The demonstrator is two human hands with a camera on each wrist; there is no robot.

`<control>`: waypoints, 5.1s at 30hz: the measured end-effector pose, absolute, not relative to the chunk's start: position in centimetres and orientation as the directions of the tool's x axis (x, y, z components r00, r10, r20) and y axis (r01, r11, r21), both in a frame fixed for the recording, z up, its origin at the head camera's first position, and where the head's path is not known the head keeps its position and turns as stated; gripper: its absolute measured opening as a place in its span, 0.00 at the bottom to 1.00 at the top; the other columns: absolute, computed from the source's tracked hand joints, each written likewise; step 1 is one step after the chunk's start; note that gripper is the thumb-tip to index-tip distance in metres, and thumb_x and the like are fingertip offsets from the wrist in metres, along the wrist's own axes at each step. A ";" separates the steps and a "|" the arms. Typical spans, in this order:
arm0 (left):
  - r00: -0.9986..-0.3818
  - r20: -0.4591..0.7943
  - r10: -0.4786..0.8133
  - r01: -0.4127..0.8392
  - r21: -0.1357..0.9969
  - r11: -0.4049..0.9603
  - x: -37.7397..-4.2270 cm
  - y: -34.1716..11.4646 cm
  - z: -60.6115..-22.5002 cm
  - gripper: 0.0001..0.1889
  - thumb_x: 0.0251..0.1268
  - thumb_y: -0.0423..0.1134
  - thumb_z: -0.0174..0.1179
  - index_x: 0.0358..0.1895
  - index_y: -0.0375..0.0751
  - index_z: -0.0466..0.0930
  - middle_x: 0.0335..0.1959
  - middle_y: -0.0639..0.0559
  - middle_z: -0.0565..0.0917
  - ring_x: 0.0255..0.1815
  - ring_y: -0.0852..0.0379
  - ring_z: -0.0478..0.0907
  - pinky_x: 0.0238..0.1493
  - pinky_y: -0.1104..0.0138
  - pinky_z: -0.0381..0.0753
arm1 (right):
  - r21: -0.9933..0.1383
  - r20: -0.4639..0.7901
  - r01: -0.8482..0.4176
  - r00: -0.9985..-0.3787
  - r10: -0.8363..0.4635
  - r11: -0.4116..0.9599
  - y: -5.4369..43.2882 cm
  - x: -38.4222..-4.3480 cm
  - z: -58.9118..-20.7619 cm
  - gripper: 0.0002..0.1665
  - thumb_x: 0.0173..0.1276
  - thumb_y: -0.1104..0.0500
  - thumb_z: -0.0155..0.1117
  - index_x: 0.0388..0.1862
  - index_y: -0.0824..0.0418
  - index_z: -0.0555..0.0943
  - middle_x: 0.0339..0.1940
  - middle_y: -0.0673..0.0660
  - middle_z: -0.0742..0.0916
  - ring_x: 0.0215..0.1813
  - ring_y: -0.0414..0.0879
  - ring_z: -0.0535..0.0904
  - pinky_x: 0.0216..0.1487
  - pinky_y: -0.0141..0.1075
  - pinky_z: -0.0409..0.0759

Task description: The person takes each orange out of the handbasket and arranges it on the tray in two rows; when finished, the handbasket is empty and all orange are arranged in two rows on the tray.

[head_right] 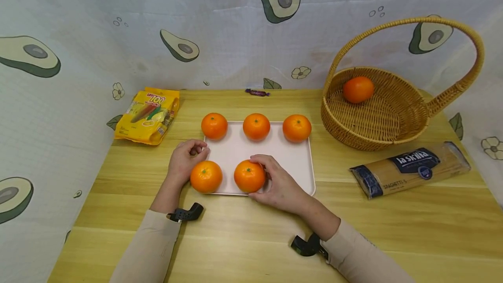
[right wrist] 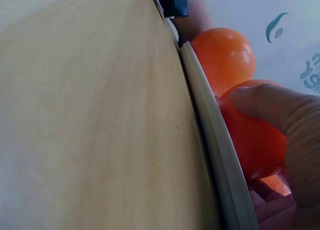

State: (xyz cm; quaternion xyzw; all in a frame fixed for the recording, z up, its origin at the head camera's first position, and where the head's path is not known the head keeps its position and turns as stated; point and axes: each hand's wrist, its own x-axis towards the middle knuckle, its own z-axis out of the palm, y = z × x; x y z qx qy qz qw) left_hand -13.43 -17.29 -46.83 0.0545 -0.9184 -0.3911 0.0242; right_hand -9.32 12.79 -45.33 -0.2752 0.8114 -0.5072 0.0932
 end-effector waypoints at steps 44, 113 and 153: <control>-0.994 0.004 -0.112 -0.073 0.728 0.681 -13.3 -17.3 -46.8 0.09 0.68 0.46 0.68 0.46 0.47 0.85 0.37 0.51 0.81 0.44 0.52 0.72 0.47 0.63 0.70 | -0.870 0.069 -0.313 -0.843 -0.534 0.382 12.7 -9.1 -45.6 0.59 0.48 0.53 0.87 0.75 0.50 0.62 0.69 0.53 0.73 0.65 0.48 0.76 0.70 0.31 0.73; -0.994 0.018 -0.106 -0.060 0.726 0.686 -13.4 -17.4 -46.8 0.09 0.68 0.45 0.68 0.46 0.47 0.85 0.36 0.51 0.82 0.43 0.52 0.72 0.45 0.63 0.70 | -0.417 -0.006 -0.048 -0.998 -0.055 0.908 33.8 -25.8 -36.4 0.63 0.66 0.43 0.70 0.84 0.64 0.42 0.81 0.79 0.44 0.80 0.78 0.42 0.64 0.79 0.55; -0.994 0.022 -0.105 -0.056 0.726 0.685 -13.5 -17.5 -46.8 0.10 0.67 0.45 0.68 0.45 0.46 0.85 0.36 0.52 0.81 0.43 0.53 0.72 0.46 0.63 0.71 | -0.527 -0.063 0.090 -0.996 0.067 0.845 34.7 -29.8 -40.3 0.58 0.72 0.38 0.59 0.85 0.59 0.39 0.78 0.80 0.59 0.71 0.83 0.60 0.67 0.75 0.60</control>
